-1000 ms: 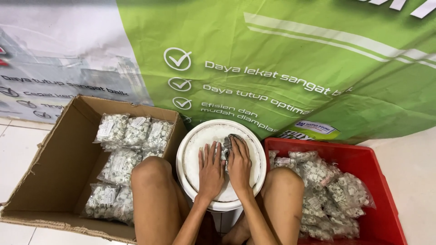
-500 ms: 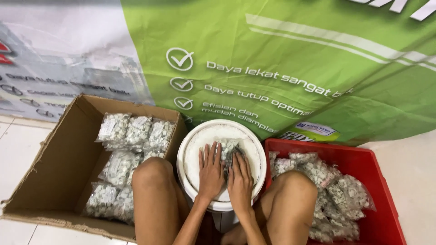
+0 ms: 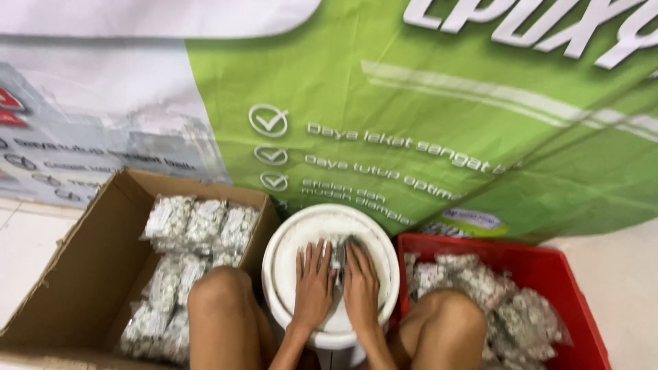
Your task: The person sits on the floor and repeatedly rubs small plastic-wrapped bundles against the lid of a white bucket using a grey cloth. They transfer bundles from a red bin to a cardboard box, then return to rubbing more bundles on the bucket lid.
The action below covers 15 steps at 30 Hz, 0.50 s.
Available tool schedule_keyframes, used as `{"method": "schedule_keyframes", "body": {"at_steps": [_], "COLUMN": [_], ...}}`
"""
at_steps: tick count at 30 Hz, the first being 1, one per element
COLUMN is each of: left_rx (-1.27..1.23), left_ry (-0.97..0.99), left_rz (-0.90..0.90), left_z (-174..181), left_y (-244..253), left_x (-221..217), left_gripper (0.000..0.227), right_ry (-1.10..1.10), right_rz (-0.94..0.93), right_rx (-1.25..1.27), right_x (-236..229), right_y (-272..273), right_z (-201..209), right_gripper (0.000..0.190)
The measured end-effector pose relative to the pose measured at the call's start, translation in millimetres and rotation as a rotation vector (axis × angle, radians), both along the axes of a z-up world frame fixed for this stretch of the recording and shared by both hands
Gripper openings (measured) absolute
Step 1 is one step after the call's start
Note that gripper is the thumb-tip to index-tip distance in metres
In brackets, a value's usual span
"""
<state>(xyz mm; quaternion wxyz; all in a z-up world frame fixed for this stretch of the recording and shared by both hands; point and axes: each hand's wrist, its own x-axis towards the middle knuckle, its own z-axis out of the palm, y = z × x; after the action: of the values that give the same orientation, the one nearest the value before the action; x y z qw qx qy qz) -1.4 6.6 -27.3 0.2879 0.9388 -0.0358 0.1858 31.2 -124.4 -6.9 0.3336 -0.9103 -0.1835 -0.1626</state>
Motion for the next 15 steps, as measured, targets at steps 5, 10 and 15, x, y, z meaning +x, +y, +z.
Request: {"method": "schedule_keyframes", "body": {"at_steps": [5, 10, 15], "left_rx": [-0.013, 0.011, -0.008], "left_ry": [-0.003, 0.016, 0.019], "left_rz": [-0.001, 0.039, 0.029], "left_z": [5.8, 4.9, 13.7], "left_y": [-3.3, -4.4, -4.7], "left_x": [-2.7, 3.9, 0.5], "left_gripper": [0.060, 0.060, 0.063], "right_ry": [-0.072, -0.072, 0.036], "right_rz": [-0.031, -0.054, -0.011], "right_rx": [-0.080, -0.108, -0.172], "right_x": [38.6, 30.6, -12.8], "right_y": [12.0, 14.7, 8.6], "right_z": [0.9, 4.9, 24.4], "right_gripper": [0.044, 0.043, 0.058]}}
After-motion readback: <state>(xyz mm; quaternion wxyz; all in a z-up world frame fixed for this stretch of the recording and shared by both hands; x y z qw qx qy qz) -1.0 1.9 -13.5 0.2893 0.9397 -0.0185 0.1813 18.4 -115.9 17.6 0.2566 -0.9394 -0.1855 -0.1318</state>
